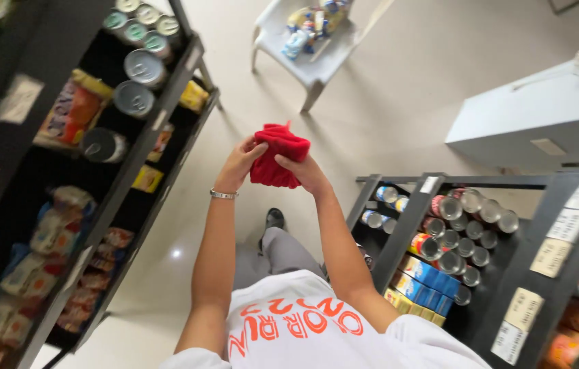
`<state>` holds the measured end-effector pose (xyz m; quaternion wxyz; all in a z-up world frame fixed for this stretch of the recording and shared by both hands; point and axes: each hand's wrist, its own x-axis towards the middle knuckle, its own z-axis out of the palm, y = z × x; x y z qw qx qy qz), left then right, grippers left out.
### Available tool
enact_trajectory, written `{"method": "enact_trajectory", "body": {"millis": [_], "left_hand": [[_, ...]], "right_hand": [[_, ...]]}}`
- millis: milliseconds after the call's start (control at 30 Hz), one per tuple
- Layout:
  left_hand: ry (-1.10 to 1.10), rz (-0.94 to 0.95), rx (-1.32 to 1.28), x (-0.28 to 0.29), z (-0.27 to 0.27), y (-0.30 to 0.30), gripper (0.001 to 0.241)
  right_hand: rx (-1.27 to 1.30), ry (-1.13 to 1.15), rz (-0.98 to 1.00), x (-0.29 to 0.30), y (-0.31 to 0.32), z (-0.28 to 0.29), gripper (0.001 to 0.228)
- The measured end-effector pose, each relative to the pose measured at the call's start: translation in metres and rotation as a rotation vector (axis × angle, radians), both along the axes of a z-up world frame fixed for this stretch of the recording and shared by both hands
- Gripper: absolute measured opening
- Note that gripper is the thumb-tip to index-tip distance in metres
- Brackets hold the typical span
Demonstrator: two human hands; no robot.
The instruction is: The recorder wipes down packaged food items with a red cloth and places them onto shelves in a grocery store.
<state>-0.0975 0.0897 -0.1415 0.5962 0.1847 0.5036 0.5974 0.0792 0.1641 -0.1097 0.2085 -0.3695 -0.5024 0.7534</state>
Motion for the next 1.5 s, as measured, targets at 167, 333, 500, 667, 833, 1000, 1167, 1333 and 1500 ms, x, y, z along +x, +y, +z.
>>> {"method": "enact_trajectory", "body": {"millis": [167, 333, 500, 667, 833, 1000, 1167, 1333, 1500], "left_hand": [[0.136, -0.007, 0.132, 0.021, 0.021, 0.054, 0.045], [0.263, -0.011, 0.263, 0.018, 0.024, 0.118, 0.048], [0.288, -0.109, 0.222, -0.008, -0.014, 0.201, 0.044], [0.338, -0.23, 0.153, -0.039, -0.068, 0.328, 0.041], [0.342, -0.341, 0.026, -0.064, -0.129, 0.437, 0.054], [0.66, -0.344, -0.256, -0.092, -0.223, 0.528, 0.069], [0.945, -0.336, -0.274, -0.114, -0.308, 0.6, 0.073], [1.274, -0.378, -0.37, -0.127, -0.371, 0.648, 0.072], [1.343, -0.554, -0.471, -0.122, -0.407, 0.678, 0.074]], "right_hand": [[-0.028, -0.023, -0.149, 0.022, 0.049, 0.021, 0.048], [-0.043, 0.109, -0.23, 0.024, 0.108, 0.019, 0.04], [-0.093, 0.074, -0.259, 0.003, 0.188, -0.017, 0.05], [-0.121, -0.033, -0.358, -0.025, 0.294, -0.059, 0.057], [-0.134, -0.099, -0.493, -0.052, 0.378, -0.098, 0.061], [-0.262, -0.059, -0.739, -0.076, 0.453, -0.127, 0.053], [-0.24, -0.129, -0.68, -0.077, 0.518, -0.208, 0.058], [-0.246, -0.196, -0.645, -0.087, 0.559, -0.264, 0.056], [-0.304, -0.235, -0.642, -0.095, 0.574, -0.293, 0.058]]}}
